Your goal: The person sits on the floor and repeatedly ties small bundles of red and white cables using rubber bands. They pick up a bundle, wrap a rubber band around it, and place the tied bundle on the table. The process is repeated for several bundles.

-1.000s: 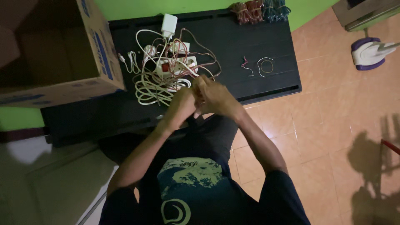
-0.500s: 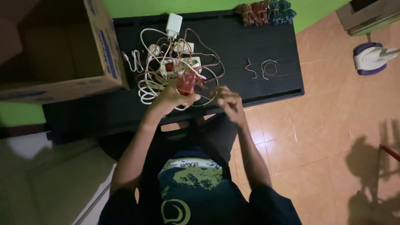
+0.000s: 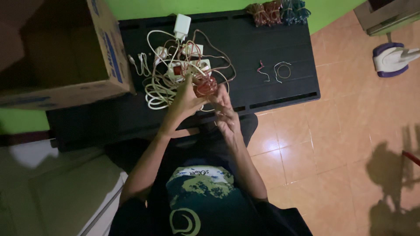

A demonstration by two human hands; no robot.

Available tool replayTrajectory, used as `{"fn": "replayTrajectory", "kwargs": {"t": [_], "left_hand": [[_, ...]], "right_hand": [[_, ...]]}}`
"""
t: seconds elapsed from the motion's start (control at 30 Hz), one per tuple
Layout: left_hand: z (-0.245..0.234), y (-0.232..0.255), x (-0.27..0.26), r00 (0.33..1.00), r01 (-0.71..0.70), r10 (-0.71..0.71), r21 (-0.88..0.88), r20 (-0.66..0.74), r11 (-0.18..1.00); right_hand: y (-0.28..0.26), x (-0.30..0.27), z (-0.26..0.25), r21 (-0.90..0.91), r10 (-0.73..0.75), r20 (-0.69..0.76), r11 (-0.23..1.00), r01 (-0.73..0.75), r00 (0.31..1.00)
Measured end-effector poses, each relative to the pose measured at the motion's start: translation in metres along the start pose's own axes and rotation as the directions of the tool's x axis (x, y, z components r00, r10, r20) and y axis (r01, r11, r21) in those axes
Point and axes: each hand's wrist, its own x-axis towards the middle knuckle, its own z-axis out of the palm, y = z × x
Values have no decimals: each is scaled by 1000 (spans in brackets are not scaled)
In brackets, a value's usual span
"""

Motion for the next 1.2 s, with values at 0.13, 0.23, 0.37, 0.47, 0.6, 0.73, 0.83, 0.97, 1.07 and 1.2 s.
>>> {"fn": "replayTrajectory", "kwargs": {"t": [0.13,0.23,0.37,0.47,0.6,0.73,0.83,0.97,1.07,1.2], "left_hand": [[6,0,-3,989,97,-94,-26,112,995],[6,4,-11,981,39,-45,35,190,999],[6,17,-17,955,-19,-75,311,288,950],[16,27,-26,941,-17,-151,489,302,872],[21,29,-34,927,-11,-190,529,323,849],[25,24,-31,936,60,-209,457,283,887],[29,27,-32,934,128,-263,459,243,879],[28,35,-27,981,20,-79,312,175,950],[25,36,-16,912,110,-255,407,322,907],[28,30,-10,903,39,-236,479,359,877]], "right_hand": [[-4,10,16,-153,-13,-115,988,-4,993],[-16,10,37,-675,93,71,738,-21,993],[-32,14,63,-920,43,-163,353,-167,986],[-37,16,71,-971,158,-129,180,-157,979],[-34,20,75,-958,150,-280,17,-285,948],[-33,19,81,-930,119,-363,9,-367,924],[-35,17,87,-940,123,-342,-43,-339,932],[-32,11,97,-981,89,-166,-113,-156,982],[-29,3,109,-934,39,-55,-355,-38,998],[-31,-8,124,-738,22,-8,-675,9,1000]]}}
